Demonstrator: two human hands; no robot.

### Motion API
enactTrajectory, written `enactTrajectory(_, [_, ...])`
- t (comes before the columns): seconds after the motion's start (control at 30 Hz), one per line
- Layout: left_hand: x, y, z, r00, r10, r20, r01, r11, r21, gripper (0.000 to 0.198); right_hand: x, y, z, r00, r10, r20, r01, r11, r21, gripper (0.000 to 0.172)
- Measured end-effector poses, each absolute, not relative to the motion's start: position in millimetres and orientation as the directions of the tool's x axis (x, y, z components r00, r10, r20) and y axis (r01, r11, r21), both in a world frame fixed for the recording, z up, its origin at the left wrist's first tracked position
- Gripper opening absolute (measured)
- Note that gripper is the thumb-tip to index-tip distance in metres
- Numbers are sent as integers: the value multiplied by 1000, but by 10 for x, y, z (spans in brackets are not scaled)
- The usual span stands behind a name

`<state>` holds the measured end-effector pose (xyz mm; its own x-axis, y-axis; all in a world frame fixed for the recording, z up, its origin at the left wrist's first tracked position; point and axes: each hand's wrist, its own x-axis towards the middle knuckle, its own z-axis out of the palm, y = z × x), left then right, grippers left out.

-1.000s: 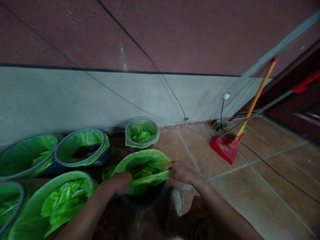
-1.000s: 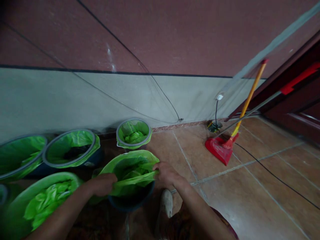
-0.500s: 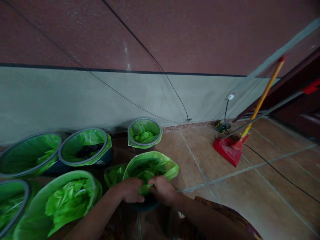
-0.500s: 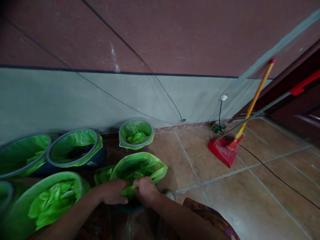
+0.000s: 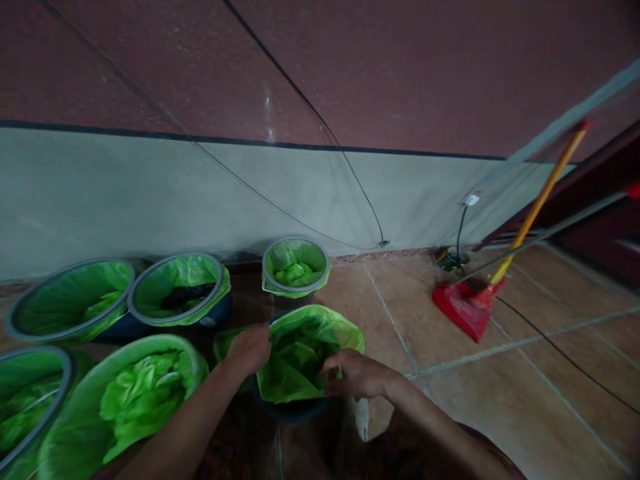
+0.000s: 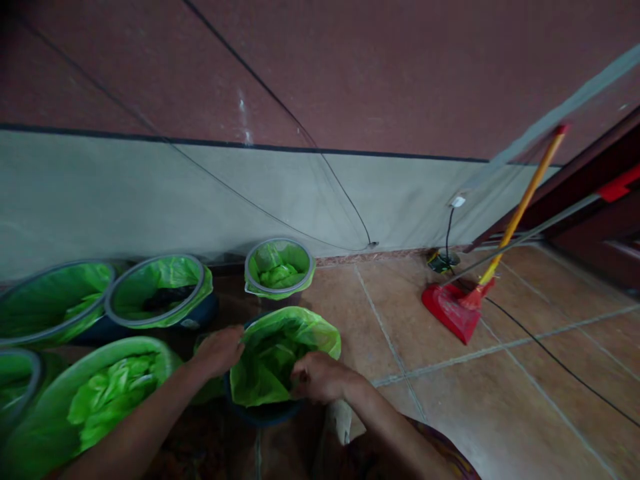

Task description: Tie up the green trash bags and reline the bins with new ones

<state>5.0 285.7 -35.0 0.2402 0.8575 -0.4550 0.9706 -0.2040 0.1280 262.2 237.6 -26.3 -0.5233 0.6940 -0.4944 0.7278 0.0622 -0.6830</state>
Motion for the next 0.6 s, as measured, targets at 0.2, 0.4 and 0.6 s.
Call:
enactTrajectory(0.2, [84,3001,-597,59,865,-499,996,-19,84,39,3003,2711,-369,142,924,-356,896,-273,-350,42])
enactTrajectory(0.4, [131,3046,-780,60,887,-457,998,-48,38,37,3002,2753,-712,179,748,-639,811,-480,-335,34])
enactTrajectory(0.6, [173,3089,-780,59,897,-439,998,-56,19,31,2916,2786,-775,-19,906,-422,863,-198,-464,17])
